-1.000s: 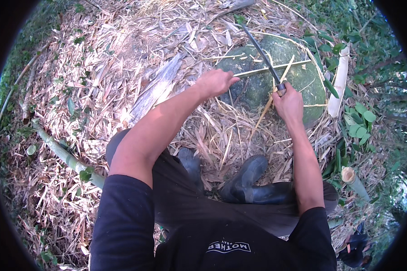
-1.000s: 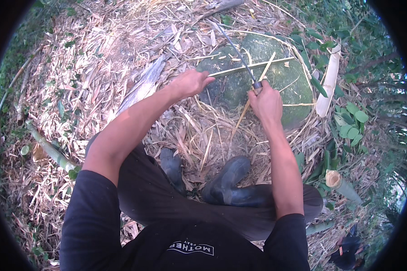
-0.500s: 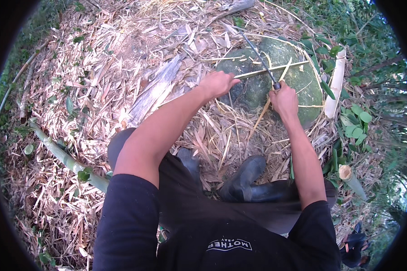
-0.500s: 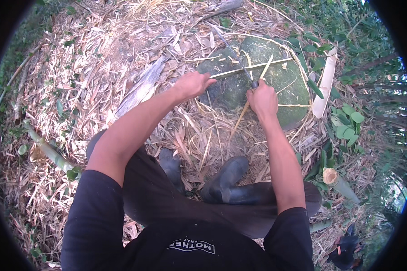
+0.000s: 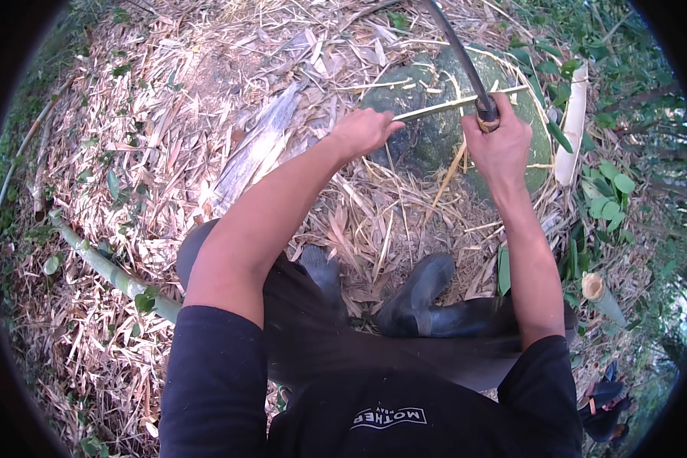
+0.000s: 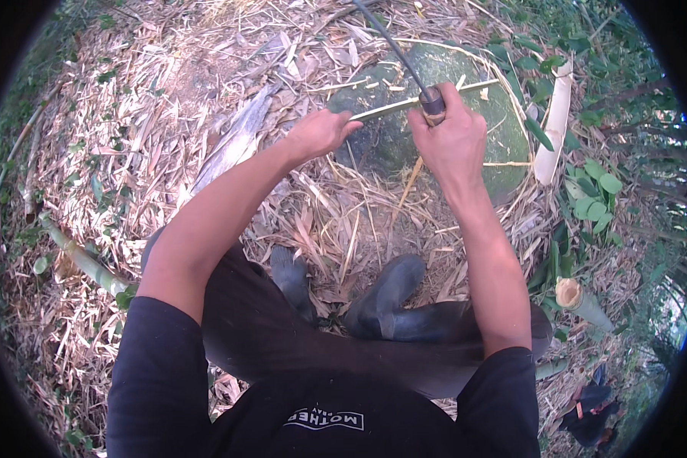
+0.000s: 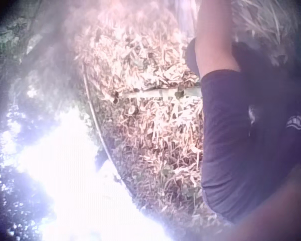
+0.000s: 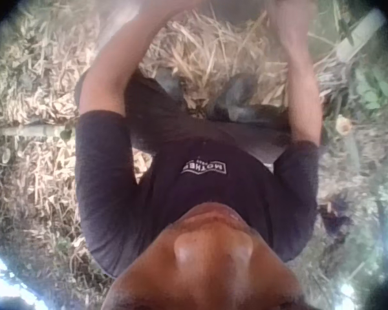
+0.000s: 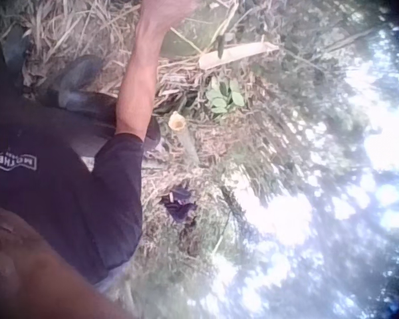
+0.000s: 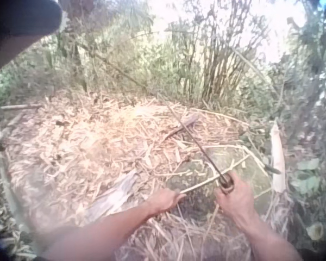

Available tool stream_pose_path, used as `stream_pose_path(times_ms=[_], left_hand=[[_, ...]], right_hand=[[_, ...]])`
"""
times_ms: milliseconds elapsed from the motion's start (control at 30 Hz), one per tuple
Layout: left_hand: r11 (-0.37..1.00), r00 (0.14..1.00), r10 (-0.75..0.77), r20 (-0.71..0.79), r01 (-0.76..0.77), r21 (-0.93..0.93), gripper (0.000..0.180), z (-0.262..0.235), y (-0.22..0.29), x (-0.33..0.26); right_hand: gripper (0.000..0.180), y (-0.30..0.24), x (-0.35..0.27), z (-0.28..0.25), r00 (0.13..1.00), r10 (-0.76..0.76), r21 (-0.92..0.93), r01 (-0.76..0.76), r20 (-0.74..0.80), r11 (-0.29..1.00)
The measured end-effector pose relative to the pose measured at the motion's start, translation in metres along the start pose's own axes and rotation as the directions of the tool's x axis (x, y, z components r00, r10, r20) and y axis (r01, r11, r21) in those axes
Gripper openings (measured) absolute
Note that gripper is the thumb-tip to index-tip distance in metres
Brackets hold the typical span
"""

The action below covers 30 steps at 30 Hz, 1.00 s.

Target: The person sits on the ground in a bamboo grove and uses a machete to shave a long piece of bamboo. They repeatedly scrape the blade along the bamboo to remove the outer layer and thin the stick, creating a pile of shavings on the ground.

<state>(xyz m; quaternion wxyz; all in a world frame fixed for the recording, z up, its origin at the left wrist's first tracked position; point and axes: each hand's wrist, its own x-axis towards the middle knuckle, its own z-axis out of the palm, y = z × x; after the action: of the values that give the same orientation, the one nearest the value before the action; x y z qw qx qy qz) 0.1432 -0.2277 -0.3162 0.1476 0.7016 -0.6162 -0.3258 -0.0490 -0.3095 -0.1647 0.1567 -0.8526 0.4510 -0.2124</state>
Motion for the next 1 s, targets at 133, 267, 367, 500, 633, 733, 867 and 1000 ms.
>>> stream_pose_path(times_ms=[133, 267, 367, 500, 633, 733, 867, 1000], left_hand=[[0.999, 1.0, 0.006, 0.03, -0.005, -0.042, 0.056, 0.003, 0.013, 0.007], [0.998, 0.997, 0.054, -0.052, -0.053, 0.018, 0.056, 0.004, 0.015, 0.008], [0.997, 0.993, 0.079, -0.088, -0.079, 0.012, 0.053, 0.004, 0.007, 0.006], [0.998, 0.997, 0.062, -0.053, -0.062, 0.009, 0.051, 0.002, 0.009, 0.009], [0.997, 0.995, 0.078, -0.069, -0.078, 0.001, 0.051, 0.007, 0.003, 0.011], [0.999, 0.998, 0.05, -0.042, -0.05, 0.004, 0.052, 0.006, 0.001, 0.008], [0.998, 0.998, 0.045, -0.049, -0.044, 0.035, 0.051, 0.001, -0.001, 0.004], [0.997, 0.999, 0.045, -0.017, -0.044, 0.059, 0.051, 0.0, 0.018, 0.01]], right_hand=[[0.028, 0.062, -0.009, 0.029, 0.917, 0.275, -0.347, -0.167, 0.289, 0.923], [0.029, 0.081, -0.014, 0.037, 0.932, 0.285, -0.364, -0.192, 0.223, 0.911], [0.022, 0.089, -0.003, 0.035, 0.905, 0.294, -0.278, -0.21, 0.306, 0.937], [0.012, 0.11, 0.004, 0.023, 0.626, 0.445, 0.421, -0.771, 0.64, 0.478], [0.011, 0.089, -0.004, 0.006, 0.751, 0.475, 0.567, -0.659, 0.459, 0.494], [0.013, 0.081, 0.011, -0.011, 0.897, 0.349, 0.669, -0.437, 0.273, 0.601], [0.019, 0.074, 0.016, -0.004, 0.931, 0.343, 0.604, -0.345, 0.124, 0.718], [0.032, 0.13, 0.0, 0.04, 0.805, 0.481, -0.008, -0.51, 0.347, 0.86]])
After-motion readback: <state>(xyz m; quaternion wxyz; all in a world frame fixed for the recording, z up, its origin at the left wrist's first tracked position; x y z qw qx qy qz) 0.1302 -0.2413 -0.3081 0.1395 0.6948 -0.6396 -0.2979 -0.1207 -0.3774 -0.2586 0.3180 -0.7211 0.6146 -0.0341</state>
